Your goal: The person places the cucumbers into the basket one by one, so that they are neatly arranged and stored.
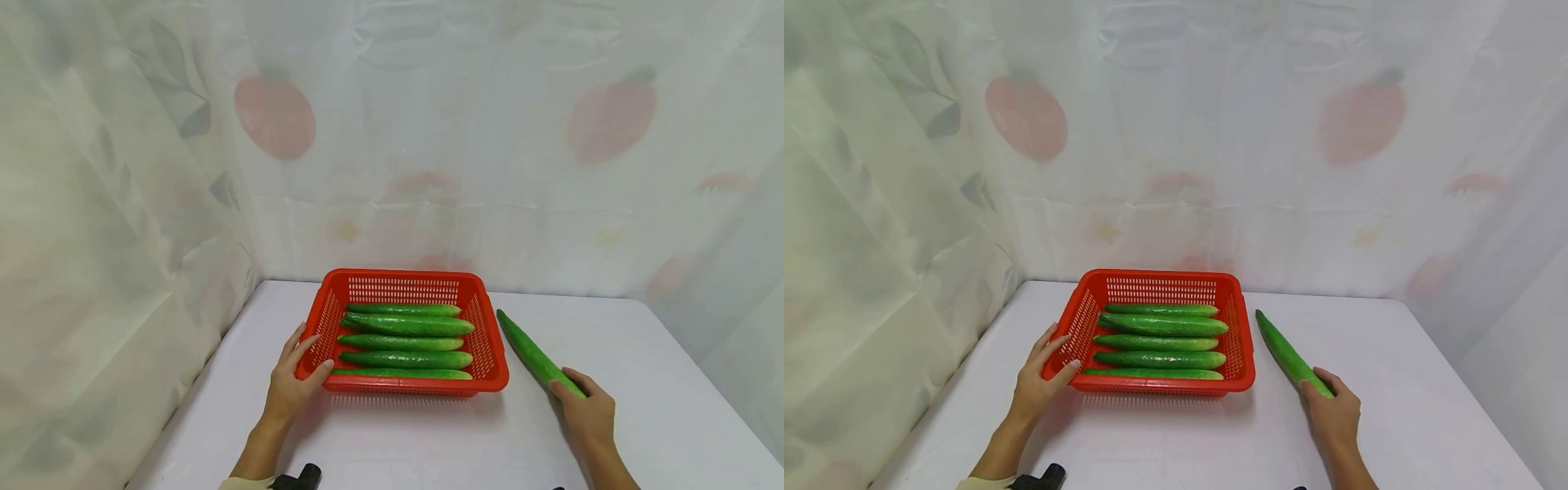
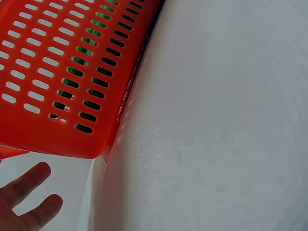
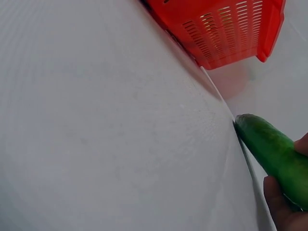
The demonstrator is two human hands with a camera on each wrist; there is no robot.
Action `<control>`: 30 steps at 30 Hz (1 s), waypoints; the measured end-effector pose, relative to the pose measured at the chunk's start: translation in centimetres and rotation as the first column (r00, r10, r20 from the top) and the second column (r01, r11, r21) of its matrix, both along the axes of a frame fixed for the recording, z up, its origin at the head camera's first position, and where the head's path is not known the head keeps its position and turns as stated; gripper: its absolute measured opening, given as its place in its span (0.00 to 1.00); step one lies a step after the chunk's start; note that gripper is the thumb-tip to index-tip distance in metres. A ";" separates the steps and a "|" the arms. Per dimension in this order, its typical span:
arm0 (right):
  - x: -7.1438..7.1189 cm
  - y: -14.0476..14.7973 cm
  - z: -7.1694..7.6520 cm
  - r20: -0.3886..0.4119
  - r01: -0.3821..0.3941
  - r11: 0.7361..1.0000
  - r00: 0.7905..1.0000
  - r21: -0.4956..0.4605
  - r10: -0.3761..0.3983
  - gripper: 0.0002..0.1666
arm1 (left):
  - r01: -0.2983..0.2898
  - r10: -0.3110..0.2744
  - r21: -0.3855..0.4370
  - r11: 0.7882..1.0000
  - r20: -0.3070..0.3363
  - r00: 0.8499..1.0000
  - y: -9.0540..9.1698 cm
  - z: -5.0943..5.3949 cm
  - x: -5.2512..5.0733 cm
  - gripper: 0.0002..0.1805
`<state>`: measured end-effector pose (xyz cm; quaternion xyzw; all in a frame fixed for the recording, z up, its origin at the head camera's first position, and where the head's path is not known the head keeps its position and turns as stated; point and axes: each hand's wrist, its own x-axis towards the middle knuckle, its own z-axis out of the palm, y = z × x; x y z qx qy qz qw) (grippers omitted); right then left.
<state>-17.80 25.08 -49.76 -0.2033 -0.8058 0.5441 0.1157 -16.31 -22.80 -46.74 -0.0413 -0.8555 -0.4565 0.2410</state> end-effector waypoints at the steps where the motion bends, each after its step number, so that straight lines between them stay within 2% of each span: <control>1: 0.0 0.1 0.1 0.004 -0.002 1.000 1.000 -0.012 0.002 0.31 | 0.001 -0.001 -0.001 1.000 0.000 1.000 0.0 0.0 0.0 0.28; 6: 0.2 0.6 0.8 0.031 -0.010 0.999 0.999 -0.038 0.011 0.32 | 0.005 -0.005 0.004 1.000 -0.004 1.000 0.0 -0.1 0.0 0.28; 8: 0.3 0.7 1.3 0.014 -0.014 0.996 1.000 -0.091 0.015 0.32 | 0.004 -0.004 0.003 1.000 -0.008 1.000 0.0 -0.1 0.0 0.27; 13: 0.2 0.8 2.8 -0.079 -0.021 0.963 0.997 -0.268 0.000 0.30 | 0.004 -0.004 0.016 1.000 -0.019 1.000 0.1 -0.1 0.0 0.28; 16: 0.2 0.9 3.8 -0.111 -0.008 0.956 0.993 -0.292 -0.026 0.29 | 0.006 -0.005 0.027 1.000 -0.022 1.000 0.0 0.0 0.0 0.28; 21: 0.4 0.9 5.3 -0.175 -0.029 0.934 0.984 -0.355 -0.036 0.28 | 0.007 -0.007 0.032 0.999 -0.017 1.000 0.0 -0.1 0.0 0.28; 23: 0.5 1.0 5.8 -0.198 -0.049 0.930 0.980 -0.364 -0.025 0.28 | 0.009 -0.008 0.033 0.999 -0.016 1.000 -0.1 -0.1 0.0 0.28; 27: 0.7 1.1 6.5 -0.222 -0.081 0.943 0.975 -0.323 0.007 0.27 | 0.009 -0.009 0.029 1.000 -0.016 1.000 0.0 0.0 0.0 0.28; 30: 0.7 1.1 7.2 -0.260 -0.120 0.940 0.965 -0.321 0.035 0.27 | 0.008 -0.008 0.021 1.000 -0.015 1.000 0.0 0.0 -0.1 0.28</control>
